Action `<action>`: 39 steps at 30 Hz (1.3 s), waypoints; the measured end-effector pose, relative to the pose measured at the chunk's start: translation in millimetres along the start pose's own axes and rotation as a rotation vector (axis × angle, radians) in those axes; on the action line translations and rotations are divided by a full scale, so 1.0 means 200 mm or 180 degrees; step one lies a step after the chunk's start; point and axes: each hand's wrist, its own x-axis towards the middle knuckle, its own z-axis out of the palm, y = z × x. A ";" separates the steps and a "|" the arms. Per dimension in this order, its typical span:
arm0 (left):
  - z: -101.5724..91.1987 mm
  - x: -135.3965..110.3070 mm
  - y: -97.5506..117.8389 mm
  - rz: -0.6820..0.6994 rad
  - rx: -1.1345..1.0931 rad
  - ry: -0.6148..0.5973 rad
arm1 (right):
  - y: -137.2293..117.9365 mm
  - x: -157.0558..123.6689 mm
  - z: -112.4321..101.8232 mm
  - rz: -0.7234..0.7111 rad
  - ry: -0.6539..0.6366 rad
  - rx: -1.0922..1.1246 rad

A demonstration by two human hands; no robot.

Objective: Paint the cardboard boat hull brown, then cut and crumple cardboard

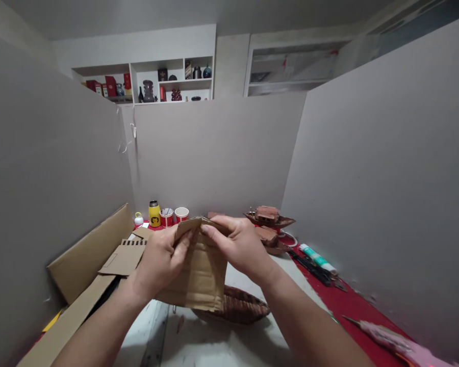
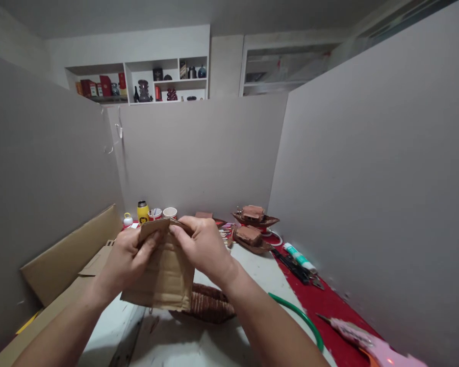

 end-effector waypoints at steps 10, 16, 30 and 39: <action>-0.09 0.02 -0.01 -0.0955 -0.1222 -0.0927 | -0.04 -0.02 -0.09 -0.0218 -0.0063 -0.0331; -0.11 0.03 0.04 -0.0566 -0.0975 -0.1702 | -0.08 -0.04 -0.13 -0.0403 -0.1069 -0.0726; -0.05 0.00 0.06 -0.0324 0.0331 -0.1179 | -0.06 -0.04 -0.02 -0.0470 -0.0618 -0.0965; -0.28 0.08 -0.07 -0.1152 -0.1660 -0.0253 | -0.06 -0.02 -0.19 -0.0098 0.0925 0.0086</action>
